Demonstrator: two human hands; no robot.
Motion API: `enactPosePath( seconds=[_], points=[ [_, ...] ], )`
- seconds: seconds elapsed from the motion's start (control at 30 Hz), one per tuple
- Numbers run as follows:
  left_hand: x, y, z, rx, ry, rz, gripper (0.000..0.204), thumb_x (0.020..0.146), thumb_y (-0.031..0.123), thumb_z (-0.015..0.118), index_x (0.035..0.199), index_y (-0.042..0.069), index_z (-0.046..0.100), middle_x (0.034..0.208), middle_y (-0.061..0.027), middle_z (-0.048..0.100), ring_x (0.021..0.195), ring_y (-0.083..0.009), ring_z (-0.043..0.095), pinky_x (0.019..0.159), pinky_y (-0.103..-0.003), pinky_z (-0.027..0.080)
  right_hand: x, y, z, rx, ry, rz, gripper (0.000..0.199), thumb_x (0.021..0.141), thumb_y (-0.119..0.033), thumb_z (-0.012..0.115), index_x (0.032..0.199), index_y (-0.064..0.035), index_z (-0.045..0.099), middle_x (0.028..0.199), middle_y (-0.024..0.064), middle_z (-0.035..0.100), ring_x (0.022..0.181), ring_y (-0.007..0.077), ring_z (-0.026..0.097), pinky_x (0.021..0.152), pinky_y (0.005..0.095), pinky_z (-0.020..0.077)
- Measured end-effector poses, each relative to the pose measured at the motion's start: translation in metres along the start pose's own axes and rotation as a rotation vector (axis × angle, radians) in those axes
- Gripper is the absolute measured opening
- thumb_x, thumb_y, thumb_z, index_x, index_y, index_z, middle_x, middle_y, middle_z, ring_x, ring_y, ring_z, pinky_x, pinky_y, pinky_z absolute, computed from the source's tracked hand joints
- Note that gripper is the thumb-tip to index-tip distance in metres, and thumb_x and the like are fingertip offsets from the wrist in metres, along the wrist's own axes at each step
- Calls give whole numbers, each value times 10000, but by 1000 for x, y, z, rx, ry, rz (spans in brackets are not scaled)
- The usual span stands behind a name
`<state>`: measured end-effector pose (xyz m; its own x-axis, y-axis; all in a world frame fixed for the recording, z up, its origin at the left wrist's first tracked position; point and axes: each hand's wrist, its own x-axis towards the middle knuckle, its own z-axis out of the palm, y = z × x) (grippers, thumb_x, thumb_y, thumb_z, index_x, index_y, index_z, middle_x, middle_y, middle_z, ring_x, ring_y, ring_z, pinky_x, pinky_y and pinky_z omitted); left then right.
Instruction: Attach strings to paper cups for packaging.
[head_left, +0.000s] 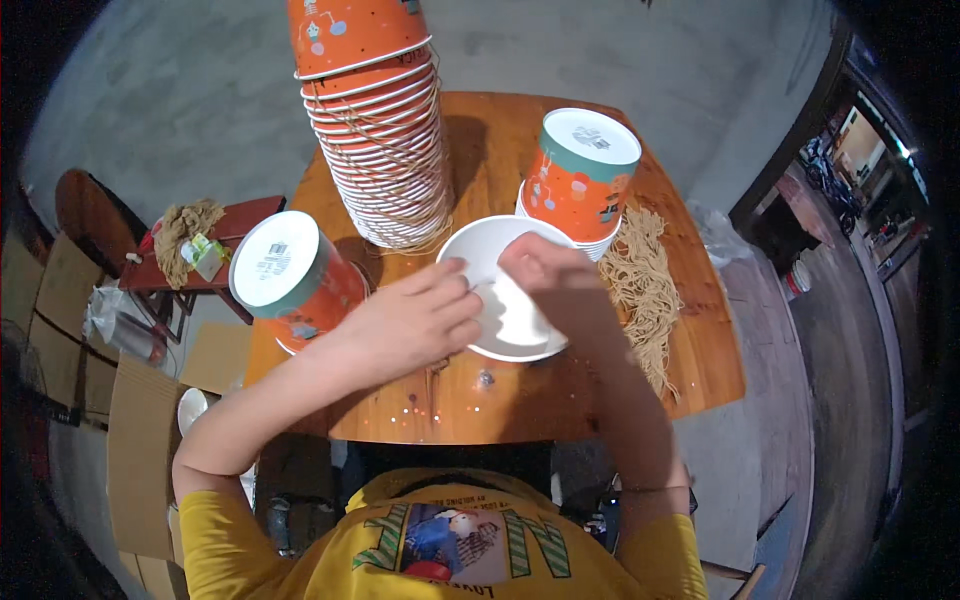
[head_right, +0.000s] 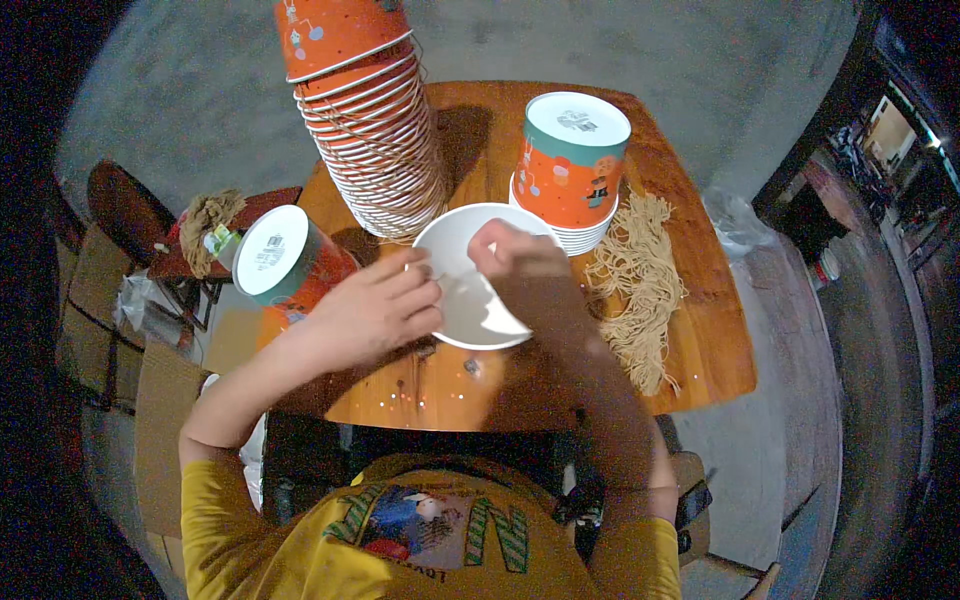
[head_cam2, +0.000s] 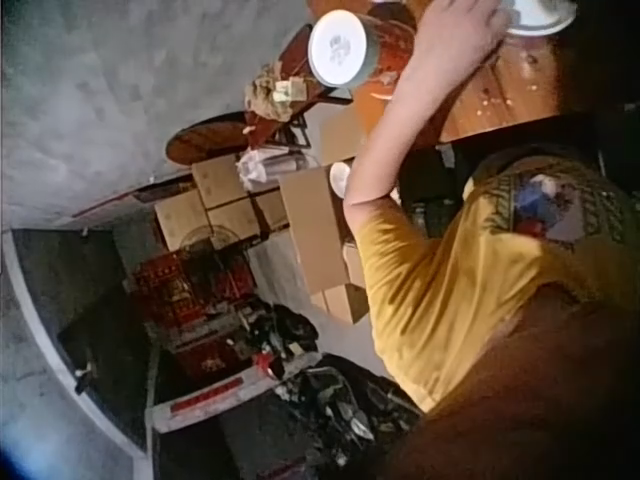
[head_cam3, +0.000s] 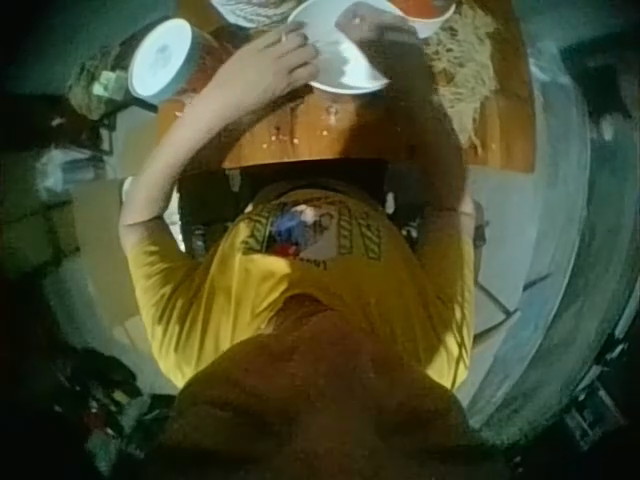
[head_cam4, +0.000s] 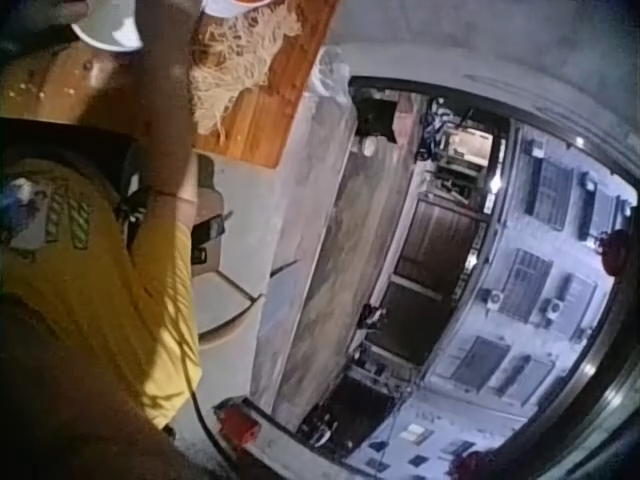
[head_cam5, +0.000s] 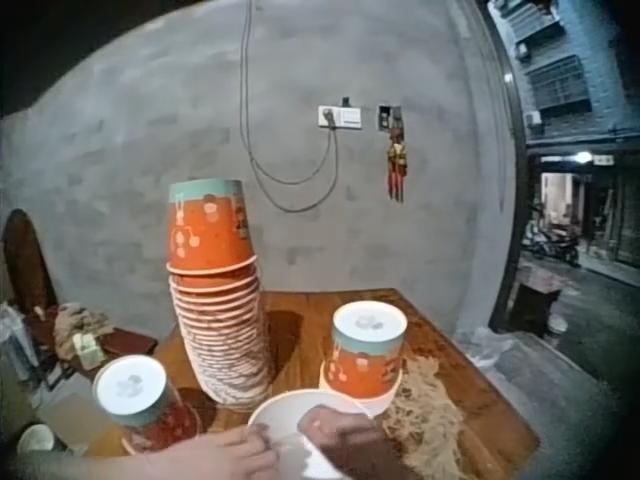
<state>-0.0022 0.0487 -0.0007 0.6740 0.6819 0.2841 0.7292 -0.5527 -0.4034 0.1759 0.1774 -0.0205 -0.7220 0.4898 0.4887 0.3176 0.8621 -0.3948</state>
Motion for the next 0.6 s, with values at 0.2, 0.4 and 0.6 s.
enactPosePath(
  seconds=[0.2,0.4,0.6],
  points=[
    [-22,-37,18,87,-212,-191,173,741,138,565,896,63,585,1037,-67,510,1032,-218,496,899,-328,424,-4,5,-47,1208,74,553,150,953,-185,504,991,-50,557,636,-85,342,501,2,277,453,169,226],
    [3,-21,-6,-389,76,-493,311,796,74,564,1105,49,585,1065,-118,536,1024,-301,544,897,-384,456,-12,-7,-46,1589,292,617,139,968,-167,477,1028,-51,523,638,-73,326,508,10,285,428,176,231],
    [61,51,-4,-1563,294,-759,422,871,55,625,1227,14,402,929,-62,579,835,-129,576,709,-279,472,-6,-36,-41,1519,261,559,182,965,-181,486,1082,-42,490,632,-65,317,519,19,273,459,170,250]
  ],
)
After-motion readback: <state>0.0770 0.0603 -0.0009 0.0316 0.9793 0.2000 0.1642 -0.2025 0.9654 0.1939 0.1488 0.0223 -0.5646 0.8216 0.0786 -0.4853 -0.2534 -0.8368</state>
